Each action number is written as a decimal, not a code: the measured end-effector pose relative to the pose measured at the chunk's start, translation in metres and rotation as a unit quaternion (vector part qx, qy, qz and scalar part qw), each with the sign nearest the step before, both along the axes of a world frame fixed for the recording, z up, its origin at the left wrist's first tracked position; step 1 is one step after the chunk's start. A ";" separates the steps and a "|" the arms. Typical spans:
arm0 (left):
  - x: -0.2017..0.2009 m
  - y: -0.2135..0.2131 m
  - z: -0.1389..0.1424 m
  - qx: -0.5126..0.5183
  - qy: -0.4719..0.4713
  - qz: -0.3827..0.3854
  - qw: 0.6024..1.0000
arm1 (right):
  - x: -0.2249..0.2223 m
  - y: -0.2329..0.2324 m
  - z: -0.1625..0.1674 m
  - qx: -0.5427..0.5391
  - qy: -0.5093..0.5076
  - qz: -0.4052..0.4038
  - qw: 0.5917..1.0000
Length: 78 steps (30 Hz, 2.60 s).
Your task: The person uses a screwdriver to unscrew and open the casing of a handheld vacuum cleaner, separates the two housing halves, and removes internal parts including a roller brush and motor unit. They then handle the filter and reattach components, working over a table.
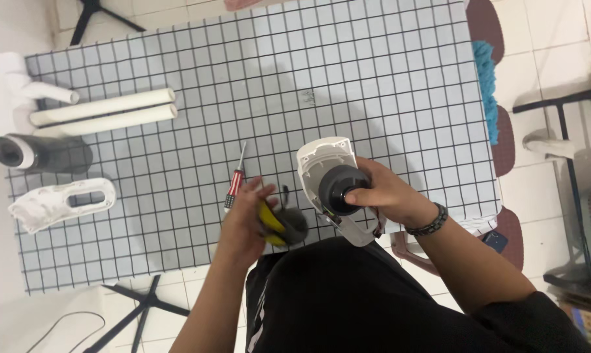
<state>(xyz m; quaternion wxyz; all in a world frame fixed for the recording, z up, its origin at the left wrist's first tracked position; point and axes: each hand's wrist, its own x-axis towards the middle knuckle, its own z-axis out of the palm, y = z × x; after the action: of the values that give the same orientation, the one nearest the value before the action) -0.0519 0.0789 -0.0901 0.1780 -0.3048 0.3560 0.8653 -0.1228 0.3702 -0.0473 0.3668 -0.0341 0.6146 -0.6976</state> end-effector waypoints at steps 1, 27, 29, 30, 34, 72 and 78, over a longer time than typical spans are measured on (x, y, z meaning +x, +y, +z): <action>0.002 0.006 -0.003 -0.023 0.027 -0.052 0.998 | 0.001 -0.003 -0.001 -0.003 0.007 0.002 1.000; 0.002 -0.151 0.037 -0.084 0.135 0.055 0.986 | 0.041 -0.127 0.045 0.052 0.196 -0.067 0.977; -0.001 -0.154 0.044 -0.025 0.121 0.094 0.988 | 0.049 -0.139 0.047 0.060 0.213 -0.067 0.973; 0.001 -0.150 0.049 -0.063 0.138 0.075 0.986 | 0.054 -0.143 0.048 0.066 0.221 -0.068 0.971; 0.013 -0.138 0.082 -0.348 0.248 -0.020 0.904 | 0.070 -0.163 0.049 0.066 0.168 -0.094 0.979; -0.057 -0.094 0.150 -0.612 0.661 -0.261 0.347 | 0.065 -0.174 0.081 0.176 0.098 -0.041 0.979; -0.050 -0.105 0.154 -0.643 0.628 -0.316 0.303 | 0.062 -0.163 0.083 0.185 0.071 -0.037 0.979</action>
<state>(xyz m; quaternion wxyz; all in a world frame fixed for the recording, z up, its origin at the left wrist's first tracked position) -0.1015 -0.0264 0.0643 -0.0925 0.4492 0.8725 0.1688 -0.0607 0.2072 0.0362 0.2956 0.0076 0.7586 -0.5806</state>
